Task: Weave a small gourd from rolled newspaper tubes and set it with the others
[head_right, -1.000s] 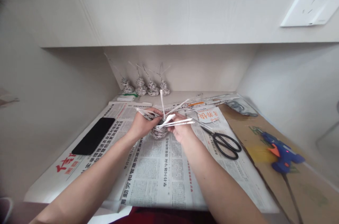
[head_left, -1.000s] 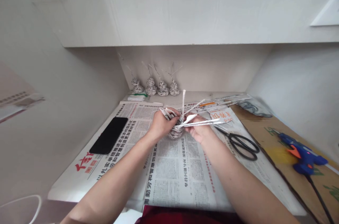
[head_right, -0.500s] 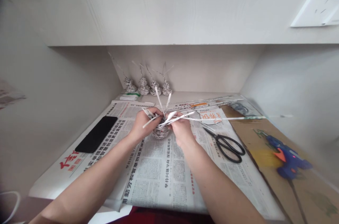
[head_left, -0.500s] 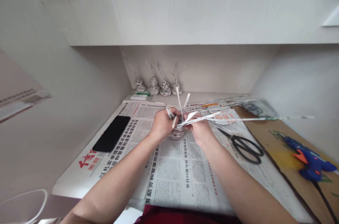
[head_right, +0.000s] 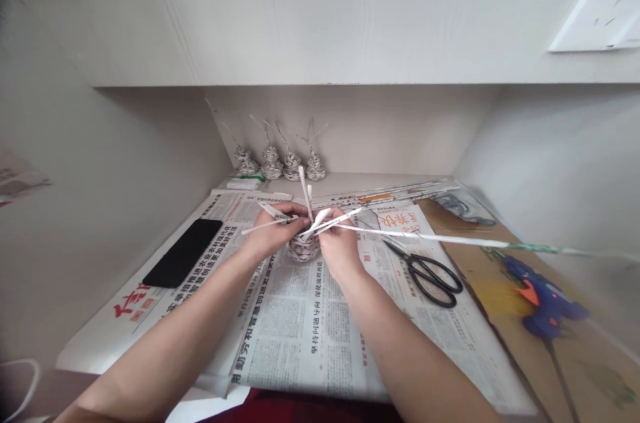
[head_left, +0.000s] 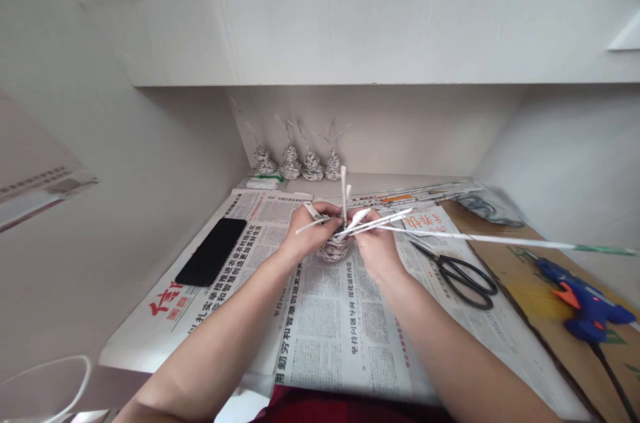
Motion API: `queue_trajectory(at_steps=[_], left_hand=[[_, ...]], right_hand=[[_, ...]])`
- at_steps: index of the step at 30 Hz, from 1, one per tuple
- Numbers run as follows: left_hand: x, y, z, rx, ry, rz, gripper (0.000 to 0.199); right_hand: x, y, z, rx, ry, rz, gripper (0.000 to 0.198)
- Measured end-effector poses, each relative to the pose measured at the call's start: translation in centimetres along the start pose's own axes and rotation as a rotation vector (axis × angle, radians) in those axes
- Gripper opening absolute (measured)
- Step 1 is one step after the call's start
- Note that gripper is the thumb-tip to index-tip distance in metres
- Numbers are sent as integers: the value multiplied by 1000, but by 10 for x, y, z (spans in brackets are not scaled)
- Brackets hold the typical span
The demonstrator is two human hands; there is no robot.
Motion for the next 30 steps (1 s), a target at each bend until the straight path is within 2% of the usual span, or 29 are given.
queue_trajectory(at_steps=[6, 9, 13, 17, 23, 26, 30], left_hand=[[4, 1, 3, -10, 96, 114, 8], [4, -2, 3, -17, 129, 94, 6], [2, -5, 2, -13, 131, -33, 10], [1, -4, 1, 11, 120, -92, 9], [0, -2, 1, 43, 126, -147, 9], [0, 1, 1, 65, 112, -140, 9], [-1, 2, 2, 20, 107, -103, 10]], right_hand=[[-4, -9, -1, -202, -61, 261, 6], [-5, -13, 0, -221, -49, 337, 7], [-4, -19, 1, -190, -31, 327, 8], [-5, -15, -1, -120, -10, 280, 13], [-11, 4, -7, 75, 34, 183, 15], [-10, 7, -8, 192, 7, 190, 15], [-5, 11, -6, 323, -11, 87, 20]])
Point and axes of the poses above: each hand's wrist, its own z-axis away from the middle knuckle, its own x-axis out of the palm, y = z × x, the point moved 4 cm from there along -z, towards the middle knuckle, and after that the axes turned 2 degrees about -z, right-handed, at the moved point
